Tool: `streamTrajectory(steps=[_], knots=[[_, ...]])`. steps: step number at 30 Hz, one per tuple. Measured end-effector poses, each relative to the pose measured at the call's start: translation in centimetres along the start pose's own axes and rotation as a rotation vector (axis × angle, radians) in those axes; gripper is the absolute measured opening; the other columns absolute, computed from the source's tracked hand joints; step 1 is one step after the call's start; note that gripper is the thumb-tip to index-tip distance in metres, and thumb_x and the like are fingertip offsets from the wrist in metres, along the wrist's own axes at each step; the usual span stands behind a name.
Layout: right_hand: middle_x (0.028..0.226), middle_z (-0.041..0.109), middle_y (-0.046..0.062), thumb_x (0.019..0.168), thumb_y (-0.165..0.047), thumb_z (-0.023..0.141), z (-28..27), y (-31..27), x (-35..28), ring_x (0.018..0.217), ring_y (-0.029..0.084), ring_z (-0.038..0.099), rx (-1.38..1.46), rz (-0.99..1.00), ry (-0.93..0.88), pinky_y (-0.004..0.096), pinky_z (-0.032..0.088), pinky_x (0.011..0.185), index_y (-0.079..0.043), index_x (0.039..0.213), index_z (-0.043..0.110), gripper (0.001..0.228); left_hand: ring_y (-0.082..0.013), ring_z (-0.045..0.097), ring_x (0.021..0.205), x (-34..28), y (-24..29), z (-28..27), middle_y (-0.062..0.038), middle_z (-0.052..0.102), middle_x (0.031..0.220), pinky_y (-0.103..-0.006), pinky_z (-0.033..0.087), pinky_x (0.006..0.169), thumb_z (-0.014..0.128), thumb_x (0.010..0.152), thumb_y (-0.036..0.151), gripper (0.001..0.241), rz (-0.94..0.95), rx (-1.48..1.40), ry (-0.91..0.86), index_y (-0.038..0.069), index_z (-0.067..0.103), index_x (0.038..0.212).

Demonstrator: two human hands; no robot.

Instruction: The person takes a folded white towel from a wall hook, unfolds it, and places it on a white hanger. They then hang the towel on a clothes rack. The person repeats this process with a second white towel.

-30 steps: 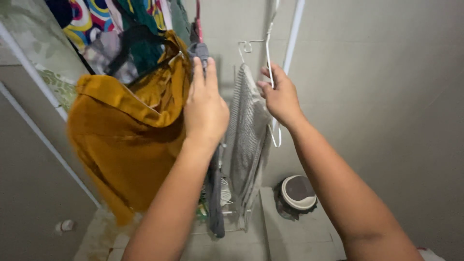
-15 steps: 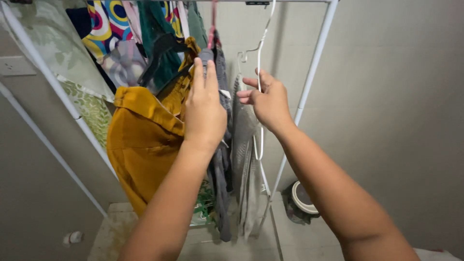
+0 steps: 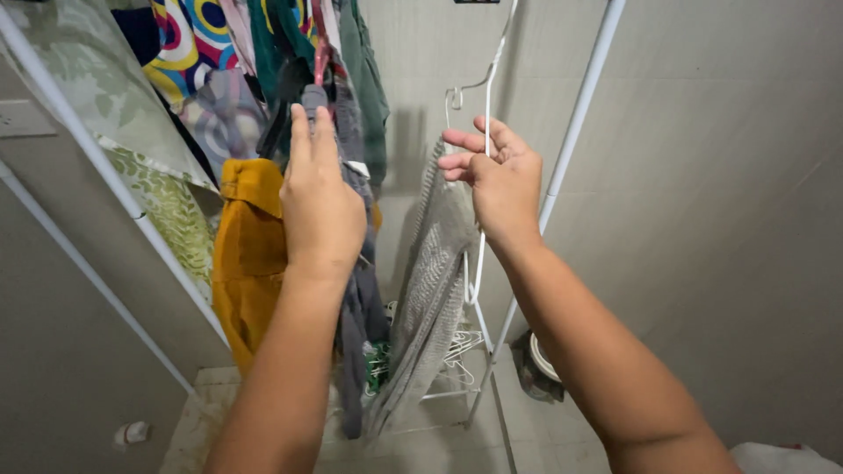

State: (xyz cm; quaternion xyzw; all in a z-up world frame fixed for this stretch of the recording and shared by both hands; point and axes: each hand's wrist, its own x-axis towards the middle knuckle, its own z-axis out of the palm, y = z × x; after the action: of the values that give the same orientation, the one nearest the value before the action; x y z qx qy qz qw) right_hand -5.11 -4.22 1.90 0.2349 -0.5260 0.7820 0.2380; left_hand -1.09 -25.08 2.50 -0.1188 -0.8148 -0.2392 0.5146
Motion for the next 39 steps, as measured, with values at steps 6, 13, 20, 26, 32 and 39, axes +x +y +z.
streamTrajectory(steps=[6, 13, 20, 26, 32, 39], knots=[[0.119, 0.069, 0.029, 0.09, 0.014, 0.048, -0.3, -0.7, 0.4, 0.084, 0.022, 0.074, 0.011, -0.025, -0.013, 0.03, 0.061, 0.074, 0.018, 0.145, 0.037, 0.057, -0.0484, 0.054, 0.131, -0.7, 0.0, 0.9, -0.031, 0.038, 0.158, -0.0471, 0.046, 0.108, 0.054, 0.086, -0.01, 0.063, 0.027, 0.015, 0.016, -0.004, 0.049, 0.149], [0.119, 0.07, 0.028, 0.09, 0.015, 0.052, 0.6, -1.6, -0.6, 0.085, 0.022, 0.074, -0.033, -0.056, -0.051, 0.031, 0.061, 0.075, 0.017, 0.145, 0.041, 0.056, -0.0482, 0.053, 0.13, -0.7, 0.7, 1.0, -0.03, 0.038, 0.159, -0.0473, 0.045, 0.108, 0.054, 0.086, -0.01, 0.064, -0.008, 0.016, -0.007, -0.004, 0.049, 0.149], [0.12, 0.069, 0.027, 0.091, 0.013, 0.049, 2.4, 0.0, -1.1, 0.085, 0.023, 0.075, 0.02, 0.041, -0.167, 0.031, 0.061, 0.075, 0.016, 0.144, 0.039, 0.054, -0.0493, 0.053, 0.131, -0.6, 0.6, 0.2, -0.031, 0.037, 0.158, -0.0476, 0.045, 0.108, 0.055, 0.084, -0.011, 0.065, -0.003, 0.0, 0.014, -0.006, 0.048, 0.148], [0.12, 0.069, 0.028, 0.091, 0.014, 0.05, 4.6, -0.1, -1.0, 0.086, 0.023, 0.075, 0.021, 0.012, -0.157, 0.03, 0.061, 0.074, 0.018, 0.144, 0.039, 0.055, -0.0499, 0.052, 0.129, -0.2, -0.8, -0.8, -0.032, 0.038, 0.157, -0.0475, 0.045, 0.107, 0.054, 0.082, -0.014, 0.064, -0.008, -0.007, 0.01, -0.007, 0.05, 0.146], [0.119, 0.068, 0.028, 0.091, 0.013, 0.049, 7.0, 0.6, -0.4, 0.085, 0.025, 0.075, 0.074, -0.001, -0.186, 0.032, 0.062, 0.075, 0.017, 0.145, 0.037, 0.055, -0.0493, 0.052, 0.133, 0.2, -3.2, -1.6, -0.032, 0.039, 0.157, -0.0468, 0.045, 0.11, 0.054, 0.084, -0.013, 0.061, 0.043, 0.032, 0.051, -0.007, 0.052, 0.145], [0.117, 0.067, 0.029, 0.09, 0.014, 0.048, 11.1, 3.6, 1.0, 0.084, 0.027, 0.074, 0.177, 0.029, -0.215, 0.033, 0.063, 0.074, 0.016, 0.142, 0.035, 0.054, -0.0485, 0.052, 0.132, 0.6, -5.5, -3.7, -0.033, 0.041, 0.156, -0.047, 0.044, 0.109, 0.053, 0.082, -0.014, 0.062, 0.022, 0.049, 0.038, -0.007, 0.054, 0.143]])
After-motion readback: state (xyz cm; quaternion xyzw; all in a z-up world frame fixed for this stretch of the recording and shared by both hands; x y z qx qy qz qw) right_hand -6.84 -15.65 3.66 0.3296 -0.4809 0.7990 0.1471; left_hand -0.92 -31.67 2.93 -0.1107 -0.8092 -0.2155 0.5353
